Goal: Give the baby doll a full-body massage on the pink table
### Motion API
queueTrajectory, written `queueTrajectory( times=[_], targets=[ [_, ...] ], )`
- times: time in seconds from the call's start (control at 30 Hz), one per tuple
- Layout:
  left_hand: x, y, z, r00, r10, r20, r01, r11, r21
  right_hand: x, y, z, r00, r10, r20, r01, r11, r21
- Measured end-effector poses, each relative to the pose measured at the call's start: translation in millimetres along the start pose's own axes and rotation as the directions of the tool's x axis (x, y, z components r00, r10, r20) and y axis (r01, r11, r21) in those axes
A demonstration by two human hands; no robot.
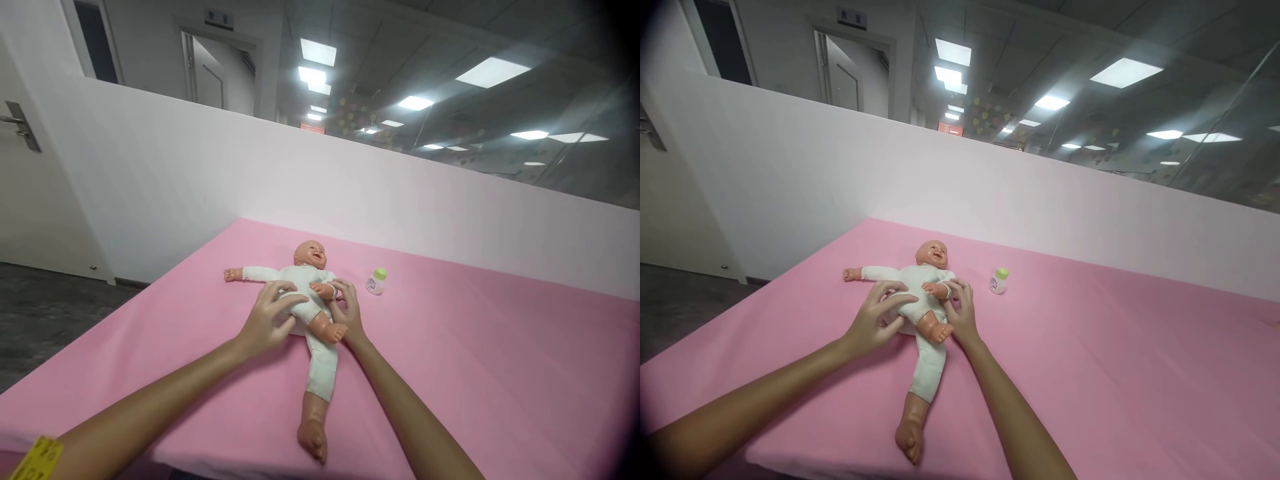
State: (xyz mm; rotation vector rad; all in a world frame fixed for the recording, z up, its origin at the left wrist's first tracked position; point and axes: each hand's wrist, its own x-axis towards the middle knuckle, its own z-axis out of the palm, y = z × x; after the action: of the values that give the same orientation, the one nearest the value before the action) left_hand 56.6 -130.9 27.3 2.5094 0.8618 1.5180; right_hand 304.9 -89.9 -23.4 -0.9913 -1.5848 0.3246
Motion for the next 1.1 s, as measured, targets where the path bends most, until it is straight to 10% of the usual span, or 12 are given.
queueTrajectory(
  times=[0.37, 0.83, 1.1],
  targets=[
    [-6, -2, -9.1, 0.992, 0.121, 0.033, -0.122, 0.992, 0.013, 7, 1, -3, 0.943, 0.305, -0.133, -0.258, 0.922, 0.287],
    [3, -1, -0.7, 0.999, 0.048, 0.017, -0.048, 0.999, -0.001, -1, -12, -2, 0.996, -0.062, 0.065, 0.061, 0.998, 0.022],
    [1, 0, -5.0, 0.999, 0.025, 0.028, -0.025, 1.000, 0.008, -1, -10, -1, 0.997, -0.050, 0.053, 0.050, 0.999, 0.013]
  ],
)
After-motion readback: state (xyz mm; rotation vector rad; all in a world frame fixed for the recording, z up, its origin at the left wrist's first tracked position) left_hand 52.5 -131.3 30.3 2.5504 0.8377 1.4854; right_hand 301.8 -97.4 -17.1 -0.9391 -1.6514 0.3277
